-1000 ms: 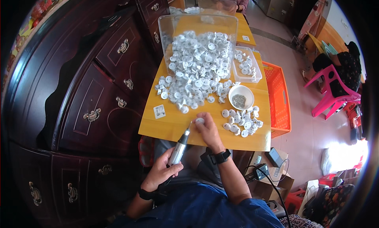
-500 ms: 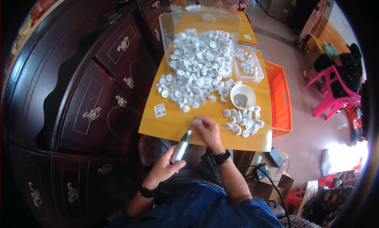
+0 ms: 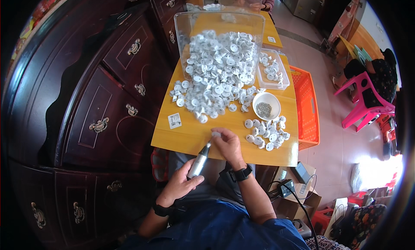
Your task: Assembling small white plastic components using a handheld rotary tool.
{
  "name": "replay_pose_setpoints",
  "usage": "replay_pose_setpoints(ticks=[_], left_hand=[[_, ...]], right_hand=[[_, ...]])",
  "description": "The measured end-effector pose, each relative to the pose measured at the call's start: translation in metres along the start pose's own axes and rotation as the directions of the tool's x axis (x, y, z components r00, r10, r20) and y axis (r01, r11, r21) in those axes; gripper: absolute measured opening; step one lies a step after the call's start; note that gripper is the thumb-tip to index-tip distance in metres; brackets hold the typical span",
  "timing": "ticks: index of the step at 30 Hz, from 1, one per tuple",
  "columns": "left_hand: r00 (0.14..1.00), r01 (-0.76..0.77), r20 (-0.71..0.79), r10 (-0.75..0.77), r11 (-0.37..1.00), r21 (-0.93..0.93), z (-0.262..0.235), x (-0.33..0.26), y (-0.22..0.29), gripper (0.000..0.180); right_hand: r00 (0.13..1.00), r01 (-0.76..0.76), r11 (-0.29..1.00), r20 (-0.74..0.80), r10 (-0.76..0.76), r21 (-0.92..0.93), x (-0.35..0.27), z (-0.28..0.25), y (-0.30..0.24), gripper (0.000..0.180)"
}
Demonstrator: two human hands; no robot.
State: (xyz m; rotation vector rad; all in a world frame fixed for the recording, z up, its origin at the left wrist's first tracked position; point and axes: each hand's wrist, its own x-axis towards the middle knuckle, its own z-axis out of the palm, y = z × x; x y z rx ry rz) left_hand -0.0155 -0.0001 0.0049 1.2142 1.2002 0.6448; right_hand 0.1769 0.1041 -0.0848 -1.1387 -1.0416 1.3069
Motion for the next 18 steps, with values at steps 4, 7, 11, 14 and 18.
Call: replay_pose_setpoints(ticks=[4,7,11,14,18], left_hand=[[1.0,-0.007,0.003,0.007,1.0,0.008,-0.001,0.0003,-0.0021,0.061],[1.0,-0.011,0.006,0.011,1.0,0.008,-0.0008,0.0007,-0.0026,0.061],[1.0,-0.016,0.0,0.016,1.0,0.003,-0.0012,0.0012,-0.0052,0.061],[1.0,-0.007,0.0,0.007,1.0,0.002,-0.0013,0.002,-0.0046,0.061],[1.0,-0.004,0.006,0.004,1.0,-0.006,-0.0012,0.0021,-0.0054,0.061]], right_hand=[[1.0,0.014,0.999,-0.004,-0.014,-0.039,-0.0023,0.0007,-0.0061,0.02],[1.0,0.018,0.999,-0.014,-0.019,-0.047,-0.0026,0.0003,-0.0045,0.02],[1.0,0.013,0.998,-0.005,-0.014,-0.06,-0.0018,0.0007,-0.0023,0.019],[1.0,0.018,0.998,-0.008,-0.019,-0.065,-0.0022,0.0004,-0.0032,0.019],[0.999,0.031,0.998,-0.004,-0.032,-0.06,-0.0014,-0.0008,0.0021,0.019]])
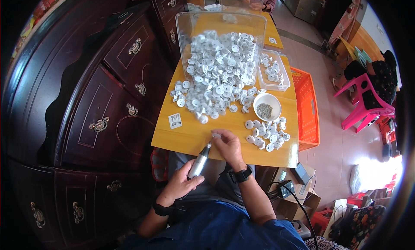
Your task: Assembling small white plastic components using a handheld rotary tool.
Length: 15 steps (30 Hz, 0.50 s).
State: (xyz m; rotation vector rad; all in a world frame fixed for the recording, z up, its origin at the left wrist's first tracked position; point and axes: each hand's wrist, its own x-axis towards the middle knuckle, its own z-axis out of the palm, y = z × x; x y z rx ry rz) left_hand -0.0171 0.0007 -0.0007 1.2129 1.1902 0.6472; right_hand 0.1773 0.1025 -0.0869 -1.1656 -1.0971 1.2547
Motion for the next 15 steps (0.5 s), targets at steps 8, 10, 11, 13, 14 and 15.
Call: replay_pose_setpoints(ticks=[8,10,11,13,14,15], left_hand=[[0.999,0.026,0.021,-0.026,1.0,0.004,-0.002,-0.001,0.003,0.058],[0.999,0.036,0.019,-0.036,0.999,-0.029,-0.001,0.0,0.0,0.055],[0.999,0.047,0.016,-0.046,0.997,-0.063,-0.001,0.001,-0.001,0.053],[0.999,0.038,0.017,-0.037,0.997,-0.062,-0.002,0.001,-0.002,0.052],[0.999,0.028,0.017,-0.027,0.998,-0.06,-0.002,0.002,-0.002,0.05],[0.999,0.03,0.017,-0.029,0.998,-0.06,-0.002,0.002,-0.003,0.05]], right_hand=[[0.998,0.07,0.991,0.001,-0.07,-0.111,-0.002,0.0,-0.005,0.021],[0.998,0.068,0.989,0.005,-0.068,-0.129,-0.002,-0.001,-0.006,0.021],[0.996,0.089,0.988,0.006,-0.089,-0.128,-0.002,-0.001,-0.003,0.021],[0.994,0.109,0.986,0.007,-0.109,-0.126,-0.002,-0.001,-0.003,0.02],[0.995,0.103,0.986,0.008,-0.103,-0.129,-0.002,-0.001,-0.003,0.02],[0.995,0.097,0.987,0.01,-0.096,-0.131,-0.002,-0.001,-0.004,0.02]])
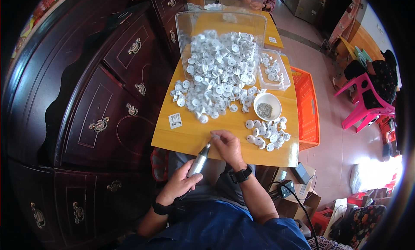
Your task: Assembling small white plastic components using a handheld rotary tool.
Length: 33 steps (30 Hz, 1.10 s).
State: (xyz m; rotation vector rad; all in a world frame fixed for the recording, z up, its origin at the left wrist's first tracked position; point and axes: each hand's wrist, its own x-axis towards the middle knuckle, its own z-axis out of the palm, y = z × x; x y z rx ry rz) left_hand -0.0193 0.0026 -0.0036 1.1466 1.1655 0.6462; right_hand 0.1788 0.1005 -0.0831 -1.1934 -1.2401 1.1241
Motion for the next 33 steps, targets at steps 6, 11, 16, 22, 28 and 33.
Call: replay_pose_setpoints(ticks=[6,11,16,22,28,33], left_hand=[[0.998,0.053,0.052,-0.048,0.993,-0.101,-0.002,0.004,0.001,0.051],[0.996,0.071,0.067,-0.065,0.993,-0.099,-0.004,0.007,0.003,0.051],[0.995,0.077,0.064,-0.071,0.991,-0.11,-0.003,0.007,0.003,0.051],[0.99,0.12,0.104,-0.098,0.965,-0.235,0.006,0.003,0.012,0.051],[0.984,0.132,0.152,-0.094,0.954,-0.269,0.009,-0.008,0.014,0.052],[0.988,0.121,0.122,-0.093,0.964,-0.237,0.01,-0.012,0.02,0.055]], right_hand=[[1.0,-0.019,1.0,0.014,0.019,-0.009,0.001,-0.002,-0.002,0.02],[1.0,-0.009,1.0,0.003,0.009,0.003,0.001,-0.001,0.001,0.02],[1.0,-0.025,0.999,0.017,0.026,-0.031,0.001,-0.003,-0.006,0.02],[0.996,-0.084,0.976,-0.015,0.089,0.2,0.003,0.0,0.001,0.019],[0.959,0.243,0.86,-0.023,-0.283,-0.449,0.011,-0.024,-0.028,0.015],[0.983,0.137,0.414,0.072,-0.17,-0.9,0.017,-0.048,-0.038,0.015]])
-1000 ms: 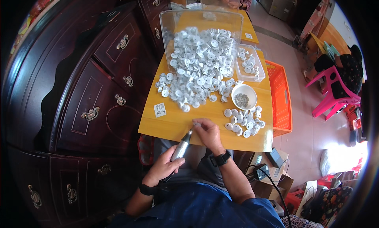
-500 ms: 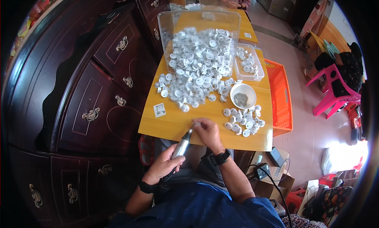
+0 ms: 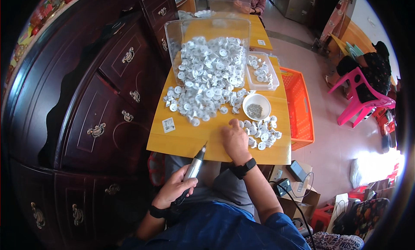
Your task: Assembling small white plastic components using a handheld rotary tool.
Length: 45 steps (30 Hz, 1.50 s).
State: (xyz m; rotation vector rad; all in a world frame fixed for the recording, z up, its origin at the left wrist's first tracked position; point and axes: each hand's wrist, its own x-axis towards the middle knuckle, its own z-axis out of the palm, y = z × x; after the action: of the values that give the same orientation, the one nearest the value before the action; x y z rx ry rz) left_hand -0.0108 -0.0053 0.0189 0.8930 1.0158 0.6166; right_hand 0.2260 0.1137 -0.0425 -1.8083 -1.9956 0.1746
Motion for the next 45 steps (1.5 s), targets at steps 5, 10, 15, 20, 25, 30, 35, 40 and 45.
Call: replay_pose_setpoints(ticks=[5,10,15,20,25,30,35,40,45], left_hand=[[1.0,-0.009,0.0,0.009,1.0,0.01,-0.002,-0.004,0.002,0.057],[1.0,-0.013,-0.026,0.013,1.0,0.009,-0.005,-0.009,0.0,0.057],[0.998,-0.064,0.01,0.064,0.998,0.013,-0.009,-0.009,-0.002,0.056],[0.999,-0.053,0.011,0.053,0.999,-0.004,-0.007,-0.008,-0.004,0.057],[0.999,-0.044,-0.004,0.044,0.999,0.004,-0.006,-0.009,-0.003,0.058],[0.999,-0.047,-0.017,0.048,0.999,0.02,-0.006,-0.007,-0.004,0.057],[0.997,-0.077,0.02,0.076,0.997,0.031,-0.006,-0.004,-0.009,0.058],[0.994,-0.107,0.022,0.107,0.994,0.004,-0.002,-0.004,-0.007,0.059],[0.991,-0.132,0.018,0.132,0.991,-0.001,0.001,-0.006,-0.005,0.06]], right_hand=[[0.992,-0.062,0.992,-0.098,0.073,0.107,0.009,-0.048,0.02,0.018],[0.962,-0.134,0.989,-0.232,0.145,0.061,0.054,-0.069,0.066,0.015],[0.966,-0.205,0.953,0.109,0.233,-0.222,0.095,-0.053,0.087,0.017],[0.97,-0.206,0.947,0.077,0.231,-0.246,0.106,-0.021,0.103,0.019],[0.976,-0.186,0.963,0.074,0.203,-0.193,0.105,-0.033,0.093,0.02],[0.97,-0.24,0.971,-0.038,0.24,0.007,0.095,-0.049,0.1,0.015],[0.958,-0.141,0.67,-0.072,0.279,0.729,0.069,-0.062,0.083,0.008],[0.936,-0.312,-0.135,0.329,0.127,0.941,0.014,-0.042,0.027,0.006],[0.908,-0.387,-0.306,0.417,0.034,0.87,-0.015,-0.003,-0.013,0.011]])
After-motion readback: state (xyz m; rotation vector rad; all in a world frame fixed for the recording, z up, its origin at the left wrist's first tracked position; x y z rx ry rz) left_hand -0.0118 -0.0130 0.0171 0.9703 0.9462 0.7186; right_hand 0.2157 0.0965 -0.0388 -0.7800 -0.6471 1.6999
